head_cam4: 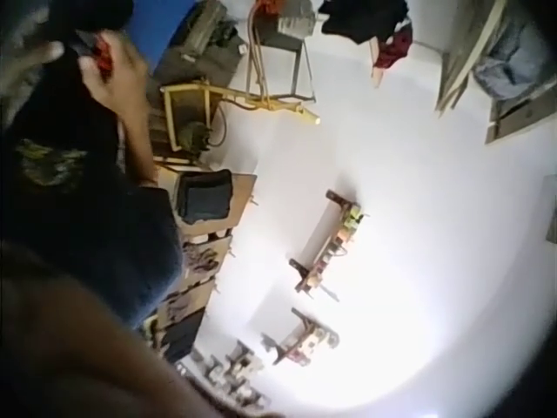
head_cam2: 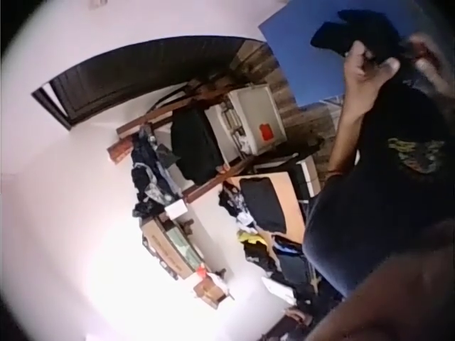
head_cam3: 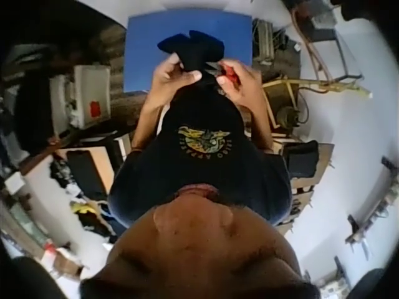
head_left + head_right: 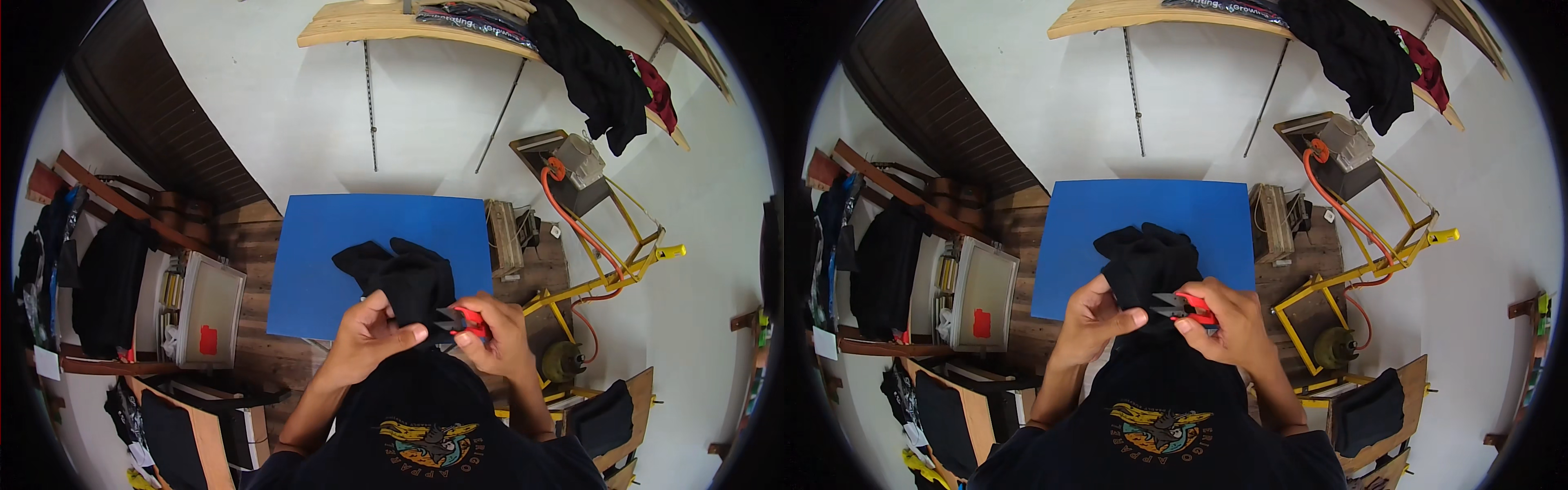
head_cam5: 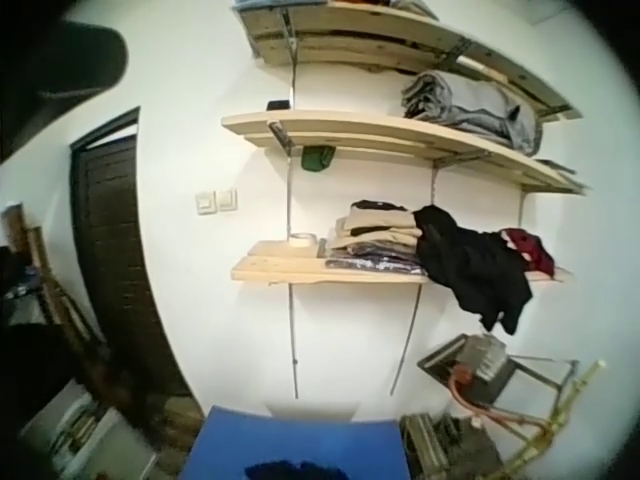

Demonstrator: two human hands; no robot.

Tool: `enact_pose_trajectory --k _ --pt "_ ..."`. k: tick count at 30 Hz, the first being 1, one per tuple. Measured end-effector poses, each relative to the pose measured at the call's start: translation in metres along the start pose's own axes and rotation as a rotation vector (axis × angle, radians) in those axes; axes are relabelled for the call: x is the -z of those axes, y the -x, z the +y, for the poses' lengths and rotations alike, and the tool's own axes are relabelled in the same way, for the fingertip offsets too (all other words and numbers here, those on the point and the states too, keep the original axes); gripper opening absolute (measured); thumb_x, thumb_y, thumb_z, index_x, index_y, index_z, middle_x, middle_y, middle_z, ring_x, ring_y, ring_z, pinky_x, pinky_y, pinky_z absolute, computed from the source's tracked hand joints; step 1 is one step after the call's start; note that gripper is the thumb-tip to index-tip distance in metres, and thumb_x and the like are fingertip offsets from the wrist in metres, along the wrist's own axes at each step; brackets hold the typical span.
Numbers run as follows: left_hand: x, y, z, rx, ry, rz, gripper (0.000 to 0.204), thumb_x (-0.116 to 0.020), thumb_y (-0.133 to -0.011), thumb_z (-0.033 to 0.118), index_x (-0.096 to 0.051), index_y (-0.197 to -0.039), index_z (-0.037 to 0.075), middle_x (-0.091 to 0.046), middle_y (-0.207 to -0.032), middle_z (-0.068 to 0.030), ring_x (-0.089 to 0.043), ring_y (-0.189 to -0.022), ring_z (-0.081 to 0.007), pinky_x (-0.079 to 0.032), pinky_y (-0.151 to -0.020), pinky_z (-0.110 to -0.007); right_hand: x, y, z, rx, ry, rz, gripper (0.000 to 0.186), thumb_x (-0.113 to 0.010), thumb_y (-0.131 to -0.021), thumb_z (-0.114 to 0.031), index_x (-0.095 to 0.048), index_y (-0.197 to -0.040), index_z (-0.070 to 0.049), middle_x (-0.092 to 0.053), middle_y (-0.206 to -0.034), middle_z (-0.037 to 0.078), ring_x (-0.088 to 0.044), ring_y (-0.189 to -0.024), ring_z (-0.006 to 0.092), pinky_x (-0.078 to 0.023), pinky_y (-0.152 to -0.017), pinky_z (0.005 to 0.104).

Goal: Trimming excess threads from a black garment using thread snips.

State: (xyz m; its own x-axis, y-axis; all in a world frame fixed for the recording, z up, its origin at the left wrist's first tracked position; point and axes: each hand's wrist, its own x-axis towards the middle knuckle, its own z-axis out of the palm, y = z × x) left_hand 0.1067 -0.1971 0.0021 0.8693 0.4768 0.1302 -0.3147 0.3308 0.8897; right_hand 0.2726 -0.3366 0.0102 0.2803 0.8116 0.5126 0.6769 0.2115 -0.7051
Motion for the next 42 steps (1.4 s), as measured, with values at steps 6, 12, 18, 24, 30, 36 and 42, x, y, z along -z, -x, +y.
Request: enact_pose_trajectory --k 6,12,18,24,30,36,42 --pt "-0.001 0.004 -0.002 0.151 -0.103 -0.146 0.021 -0.070 -0.083 -0.004 -0.058 -0.100 0.000 -0.058 -0.095 -0.0012 -0.057 -0.088 -0.0072 -0.050 -0.076 -0.025 0.007 -0.008 -0.002 0.194 0.302 -0.038 0.039 -0.083 -0.069 -0.031 -0.063 -0.091 -0.006 -0.056 -0.067 0.003 -0.055 -0.050 0.0185 -0.043 -0.045 0.0288" --pt "0.000 0.006 0.002 0.152 -0.160 -0.233 0.029 -0.070 -0.082 -0.003 -0.060 -0.109 0.000 -0.057 -0.094 0.0005 -0.056 -0.084 -0.0063 -0.050 -0.071 -0.025 0.007 -0.014 -0.008 0.240 0.377 0.003 0.036 -0.082 -0.069 -0.033 -0.064 -0.084 -0.007 -0.054 -0.062 0.002 -0.053 -0.047 0.0166 -0.041 -0.042 0.0282" --pt "0.005 0.008 0.001 0.139 -0.393 -0.304 0.022 -0.077 -0.079 0.012 -0.058 -0.087 0.002 -0.053 -0.077 -0.0026 -0.051 -0.069 -0.0083 -0.042 -0.056 -0.025 0.008 -0.015 -0.006 0.206 0.340 -0.022 0.036 -0.080 -0.070 -0.034 -0.063 -0.085 -0.006 -0.055 -0.062 0.003 -0.053 -0.048 0.0179 -0.041 -0.043 0.0291" --pt "-0.001 0.013 0.013 0.077 -0.842 -0.276 0.025 -0.074 -0.081 0.019 -0.057 -0.083 0.001 -0.051 -0.073 -0.0091 -0.051 -0.064 -0.0230 -0.041 -0.054 -0.033 0.008 -0.014 -0.007 0.159 0.259 -0.085 0.044 -0.082 -0.066 -0.036 -0.063 -0.088 -0.003 -0.056 -0.064 0.007 -0.053 -0.048 0.0216 -0.039 -0.044 0.0292" --pt "-0.010 0.022 0.009 -0.103 -0.958 -0.098 0.018 -0.075 -0.080 0.013 -0.066 -0.091 0.002 -0.057 -0.079 -0.0104 -0.051 -0.076 -0.0244 -0.041 -0.059 -0.034 -0.003 -0.010 -0.001 -0.049 0.033 0.059 0.031 -0.073 -0.084 -0.028 -0.061 -0.091 -0.001 -0.059 -0.069 0.007 -0.049 -0.048 0.0130 -0.037 -0.045 0.0249" --pt "-0.008 0.018 -0.020 -0.367 -1.184 0.154 0.017 -0.072 -0.080 0.009 -0.068 -0.095 0.003 -0.061 -0.084 -0.0133 -0.054 -0.074 -0.0295 -0.043 -0.059 -0.039 -0.040 -0.003 0.041 -0.632 -0.791 0.201 0.034 -0.049 -0.098 -0.042 -0.053 -0.091 -0.008 -0.062 -0.080 0.005 -0.043 -0.042 0.0071 -0.029 -0.038 0.0187" --pt "0.003 0.028 -0.051 -0.251 -1.390 -0.156 0.028 -0.064 -0.076 0.003 -0.068 -0.103 0.011 -0.058 -0.092 -0.0164 -0.061 -0.072 -0.0362 -0.050 -0.058 -0.044 -0.064 -0.011 0.043 -1.161 -1.227 0.314 0.021 -0.066 -0.091 -0.029 -0.053 -0.089 -0.012 -0.064 -0.080 0.002 -0.054 -0.049 0.0080 -0.031 -0.035 0.0178"
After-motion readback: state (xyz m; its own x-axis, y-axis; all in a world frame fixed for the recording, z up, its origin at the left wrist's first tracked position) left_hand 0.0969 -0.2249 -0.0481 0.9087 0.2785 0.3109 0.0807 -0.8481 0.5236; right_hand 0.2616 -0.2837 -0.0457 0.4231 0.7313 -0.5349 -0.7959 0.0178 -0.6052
